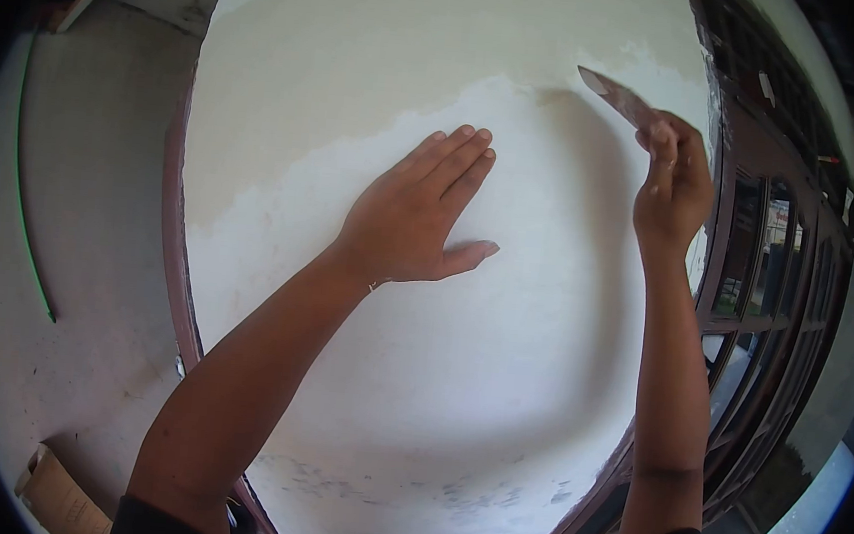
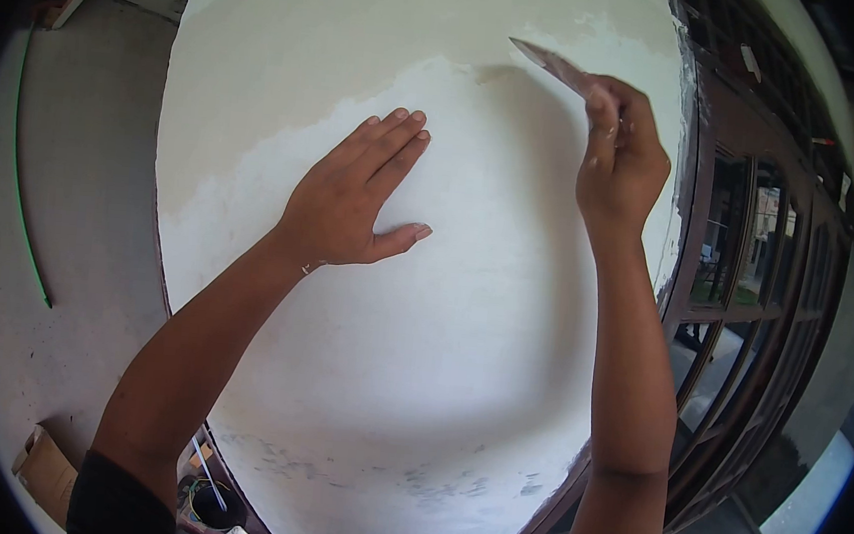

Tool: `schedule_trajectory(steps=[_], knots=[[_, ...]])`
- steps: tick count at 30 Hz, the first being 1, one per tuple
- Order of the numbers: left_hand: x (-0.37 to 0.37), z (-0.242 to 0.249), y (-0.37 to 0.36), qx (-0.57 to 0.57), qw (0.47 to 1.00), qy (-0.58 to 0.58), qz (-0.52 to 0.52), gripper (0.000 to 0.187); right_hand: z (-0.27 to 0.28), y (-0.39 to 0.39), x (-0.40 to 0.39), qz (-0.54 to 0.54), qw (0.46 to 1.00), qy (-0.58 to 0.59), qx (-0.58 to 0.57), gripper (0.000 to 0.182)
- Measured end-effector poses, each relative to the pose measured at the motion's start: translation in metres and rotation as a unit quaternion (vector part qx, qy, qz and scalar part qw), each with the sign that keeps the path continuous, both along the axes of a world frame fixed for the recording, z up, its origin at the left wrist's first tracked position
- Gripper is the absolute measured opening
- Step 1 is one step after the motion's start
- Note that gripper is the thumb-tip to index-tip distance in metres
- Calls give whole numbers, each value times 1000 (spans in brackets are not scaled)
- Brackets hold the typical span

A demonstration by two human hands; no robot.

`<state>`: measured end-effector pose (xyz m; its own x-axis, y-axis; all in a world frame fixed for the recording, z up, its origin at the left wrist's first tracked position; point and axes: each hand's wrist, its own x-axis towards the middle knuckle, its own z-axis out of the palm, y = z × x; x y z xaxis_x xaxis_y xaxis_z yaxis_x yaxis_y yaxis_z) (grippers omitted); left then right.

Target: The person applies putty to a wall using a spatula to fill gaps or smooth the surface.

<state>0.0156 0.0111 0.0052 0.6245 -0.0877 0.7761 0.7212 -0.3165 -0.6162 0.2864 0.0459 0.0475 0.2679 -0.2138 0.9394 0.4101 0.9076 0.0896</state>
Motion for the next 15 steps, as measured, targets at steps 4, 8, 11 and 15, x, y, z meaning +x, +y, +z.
schedule_trajectory(steps=[4, 8, 11, 15], knots=[[1, 0, -1, -1, 1000, -1, 4, 75, 52, -15, -2, 265, 959, 14, -94, 31], [1, 0, -1, -2, 1000, 2, 3, 75, 75, 1, 4, 304, 910, -53, -277, 38], [0, 1, -1, 0, 1000, 5, 3, 74, 84, 5, 13, 158, 939, -55, -299, 34], [1, 1, -2, 1, 1000, 3, 11, 73, 87, 6, 27, -2, 953, -59, -298, 38]])
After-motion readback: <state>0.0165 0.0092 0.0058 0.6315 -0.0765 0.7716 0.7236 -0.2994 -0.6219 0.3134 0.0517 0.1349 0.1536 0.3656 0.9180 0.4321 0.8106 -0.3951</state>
